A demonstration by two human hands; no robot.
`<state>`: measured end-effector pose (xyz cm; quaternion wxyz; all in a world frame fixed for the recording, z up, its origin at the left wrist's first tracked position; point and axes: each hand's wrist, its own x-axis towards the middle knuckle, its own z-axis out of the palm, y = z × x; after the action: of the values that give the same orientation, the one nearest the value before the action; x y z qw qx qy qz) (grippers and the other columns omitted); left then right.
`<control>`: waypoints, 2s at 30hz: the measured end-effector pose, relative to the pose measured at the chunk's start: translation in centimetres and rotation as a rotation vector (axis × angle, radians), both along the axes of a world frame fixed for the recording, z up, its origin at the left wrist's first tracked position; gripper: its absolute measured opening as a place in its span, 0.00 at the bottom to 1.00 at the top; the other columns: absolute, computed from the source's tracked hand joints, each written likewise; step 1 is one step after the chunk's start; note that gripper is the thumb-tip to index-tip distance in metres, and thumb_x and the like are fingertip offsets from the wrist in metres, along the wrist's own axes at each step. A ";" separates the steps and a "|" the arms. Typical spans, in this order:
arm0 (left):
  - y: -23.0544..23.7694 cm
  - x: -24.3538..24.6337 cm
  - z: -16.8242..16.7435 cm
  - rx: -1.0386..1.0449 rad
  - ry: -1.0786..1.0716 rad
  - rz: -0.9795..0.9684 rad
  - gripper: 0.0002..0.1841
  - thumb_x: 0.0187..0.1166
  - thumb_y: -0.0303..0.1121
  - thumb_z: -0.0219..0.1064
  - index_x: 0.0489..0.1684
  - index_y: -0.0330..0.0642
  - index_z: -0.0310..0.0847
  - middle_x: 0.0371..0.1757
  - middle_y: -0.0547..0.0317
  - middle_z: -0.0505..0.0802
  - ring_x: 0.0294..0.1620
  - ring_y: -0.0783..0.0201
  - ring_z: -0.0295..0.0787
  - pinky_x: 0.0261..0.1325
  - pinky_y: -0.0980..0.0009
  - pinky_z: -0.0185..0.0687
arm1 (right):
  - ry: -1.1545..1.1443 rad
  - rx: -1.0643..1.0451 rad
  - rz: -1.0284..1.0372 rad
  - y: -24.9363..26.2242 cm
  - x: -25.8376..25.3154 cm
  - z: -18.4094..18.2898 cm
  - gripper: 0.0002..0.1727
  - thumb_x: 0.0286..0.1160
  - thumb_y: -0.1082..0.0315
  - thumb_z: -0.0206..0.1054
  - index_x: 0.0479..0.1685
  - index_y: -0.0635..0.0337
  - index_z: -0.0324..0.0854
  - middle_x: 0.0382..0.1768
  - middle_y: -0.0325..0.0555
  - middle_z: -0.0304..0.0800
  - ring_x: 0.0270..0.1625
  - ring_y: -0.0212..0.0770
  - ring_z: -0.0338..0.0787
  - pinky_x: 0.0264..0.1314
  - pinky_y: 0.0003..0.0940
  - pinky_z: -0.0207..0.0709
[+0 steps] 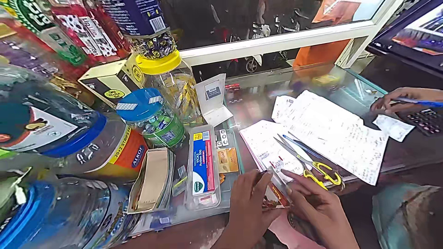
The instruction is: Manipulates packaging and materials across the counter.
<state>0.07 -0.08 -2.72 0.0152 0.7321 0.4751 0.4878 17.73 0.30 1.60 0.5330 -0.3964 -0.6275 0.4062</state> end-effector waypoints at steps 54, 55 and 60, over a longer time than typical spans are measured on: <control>0.8 1.9 -3.2 -0.204 -0.200 -0.197 0.42 0.66 0.39 0.77 0.80 0.23 0.64 0.76 0.26 0.78 0.77 0.51 0.79 0.78 0.66 0.74 | -0.429 0.323 0.045 0.7 0.3 -2.5 0.24 0.84 0.55 0.65 0.62 0.68 0.88 0.64 0.59 0.91 0.63 0.36 0.93 0.65 0.23 0.83; 0.9 1.9 -3.2 -0.208 -0.183 -0.185 0.43 0.64 0.40 0.78 0.80 0.23 0.65 0.76 0.28 0.79 0.75 0.49 0.81 0.76 0.61 0.76 | -0.435 0.304 0.056 0.8 0.5 -2.7 0.24 0.84 0.55 0.65 0.62 0.67 0.88 0.63 0.56 0.92 0.63 0.35 0.93 0.66 0.24 0.83; 1.0 2.8 -0.2 -0.381 -0.148 -0.140 0.48 0.63 0.36 0.80 0.82 0.16 0.60 0.84 0.24 0.69 0.81 0.33 0.73 0.80 0.46 0.71 | -0.554 0.137 0.026 2.0 1.2 -1.7 0.19 0.80 0.69 0.65 0.66 0.67 0.87 0.52 0.56 0.94 0.49 0.41 0.94 0.54 0.36 0.88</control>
<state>2.89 0.94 -2.89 0.2220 0.7095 0.5045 0.4391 18.93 2.34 -0.12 0.3615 -0.4474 -0.7802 0.2458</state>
